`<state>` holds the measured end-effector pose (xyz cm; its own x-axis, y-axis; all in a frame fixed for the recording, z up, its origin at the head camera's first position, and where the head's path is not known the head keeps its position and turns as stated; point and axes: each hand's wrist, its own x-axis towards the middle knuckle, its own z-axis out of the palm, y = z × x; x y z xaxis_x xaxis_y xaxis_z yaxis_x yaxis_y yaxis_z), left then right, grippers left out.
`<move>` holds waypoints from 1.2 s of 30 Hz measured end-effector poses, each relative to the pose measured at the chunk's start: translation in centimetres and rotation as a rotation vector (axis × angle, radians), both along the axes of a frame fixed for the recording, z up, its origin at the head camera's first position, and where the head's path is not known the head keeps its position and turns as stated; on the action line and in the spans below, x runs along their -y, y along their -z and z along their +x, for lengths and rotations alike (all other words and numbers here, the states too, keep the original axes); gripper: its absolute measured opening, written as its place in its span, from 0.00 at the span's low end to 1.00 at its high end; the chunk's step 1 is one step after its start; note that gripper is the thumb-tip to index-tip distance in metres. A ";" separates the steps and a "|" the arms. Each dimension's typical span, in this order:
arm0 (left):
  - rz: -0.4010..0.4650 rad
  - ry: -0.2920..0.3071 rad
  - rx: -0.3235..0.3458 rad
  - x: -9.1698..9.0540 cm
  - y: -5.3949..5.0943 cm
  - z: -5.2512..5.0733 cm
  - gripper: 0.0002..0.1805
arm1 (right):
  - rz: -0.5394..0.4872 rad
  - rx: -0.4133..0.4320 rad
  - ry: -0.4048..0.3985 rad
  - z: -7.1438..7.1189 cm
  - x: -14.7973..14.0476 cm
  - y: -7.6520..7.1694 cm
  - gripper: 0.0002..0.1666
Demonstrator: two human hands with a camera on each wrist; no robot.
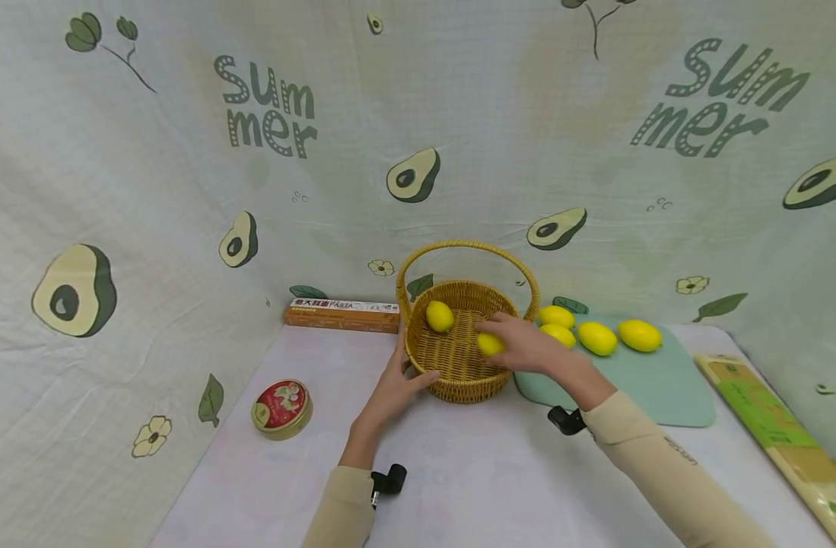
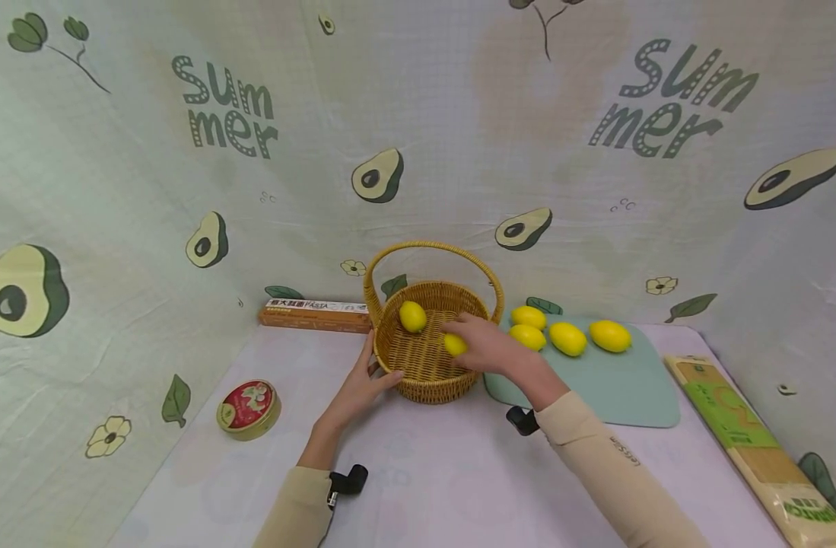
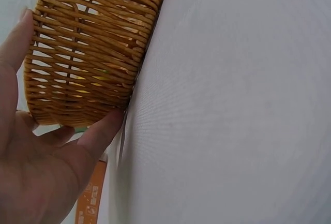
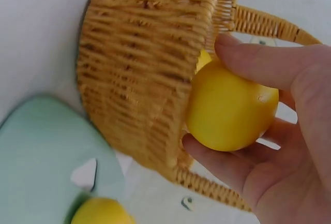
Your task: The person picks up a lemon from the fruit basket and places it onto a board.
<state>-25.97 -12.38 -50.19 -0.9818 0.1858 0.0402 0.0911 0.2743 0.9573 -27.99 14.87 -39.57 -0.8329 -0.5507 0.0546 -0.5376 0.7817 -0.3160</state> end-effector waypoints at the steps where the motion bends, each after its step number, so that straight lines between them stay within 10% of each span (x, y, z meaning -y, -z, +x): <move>1: 0.002 0.000 0.000 0.0 0.0 0.0 0.61 | 0.004 0.007 -0.005 0.2 -0.3 -0.2 0.36; 17: 0.019 0.004 0.008 0.3 -0.1 0.3 0.59 | 0.101 -0.037 -0.042 2.9 -5.0 -1.2 0.30; 36: -0.005 -0.009 -0.019 0.0 -0.2 0.2 0.60 | 0.137 0.007 0.021 5.1 -11.8 2.9 0.28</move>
<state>-25.81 -12.38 -49.98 -0.9824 0.1777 0.0579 0.1068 0.2797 0.9541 -22.89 26.71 -42.42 -0.8447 -0.5347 -0.0253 -0.5186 0.8291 -0.2091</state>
